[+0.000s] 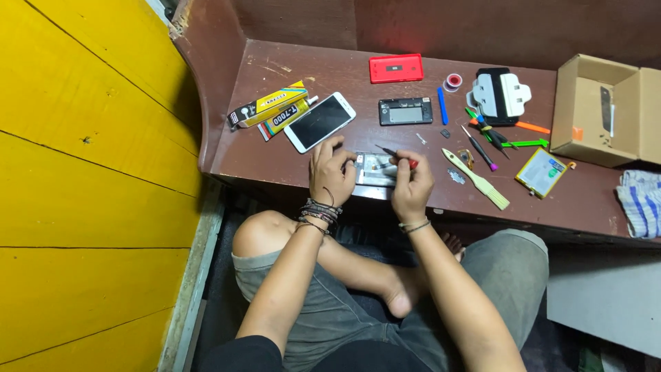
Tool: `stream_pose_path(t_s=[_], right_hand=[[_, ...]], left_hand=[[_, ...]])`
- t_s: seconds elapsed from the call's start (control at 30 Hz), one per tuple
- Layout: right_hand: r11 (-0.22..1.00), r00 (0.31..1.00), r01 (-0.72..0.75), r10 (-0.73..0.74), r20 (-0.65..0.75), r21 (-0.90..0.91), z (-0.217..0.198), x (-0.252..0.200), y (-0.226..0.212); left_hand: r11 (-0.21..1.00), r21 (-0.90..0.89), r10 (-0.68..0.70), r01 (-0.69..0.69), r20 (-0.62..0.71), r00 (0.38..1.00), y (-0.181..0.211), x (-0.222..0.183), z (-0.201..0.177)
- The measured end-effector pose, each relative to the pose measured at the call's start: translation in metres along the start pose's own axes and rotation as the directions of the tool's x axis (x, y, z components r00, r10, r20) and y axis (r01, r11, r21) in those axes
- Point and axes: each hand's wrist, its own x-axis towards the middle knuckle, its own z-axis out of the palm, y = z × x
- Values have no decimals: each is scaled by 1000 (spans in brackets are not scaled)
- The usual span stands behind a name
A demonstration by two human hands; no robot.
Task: Applying adhesive to a smartphone frame and assembling internal components during a repair.
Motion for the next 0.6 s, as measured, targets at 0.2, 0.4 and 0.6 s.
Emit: stream_pose_path(t_s=[0.2,0.4,0.6], right_hand=[[957,953,260,-233,193,-127,-1,-3,12],[946,927,304,-265,266,-115,-1,2,0],[948,926,294,-251,284,-124,-2,3,0]], left_hand=[[999,31,-25,25,17,1000,3,3,1],[998,16,-62,61,9,998,-1,2,5],[997,4,-81,81,18,997,-1,2,5]])
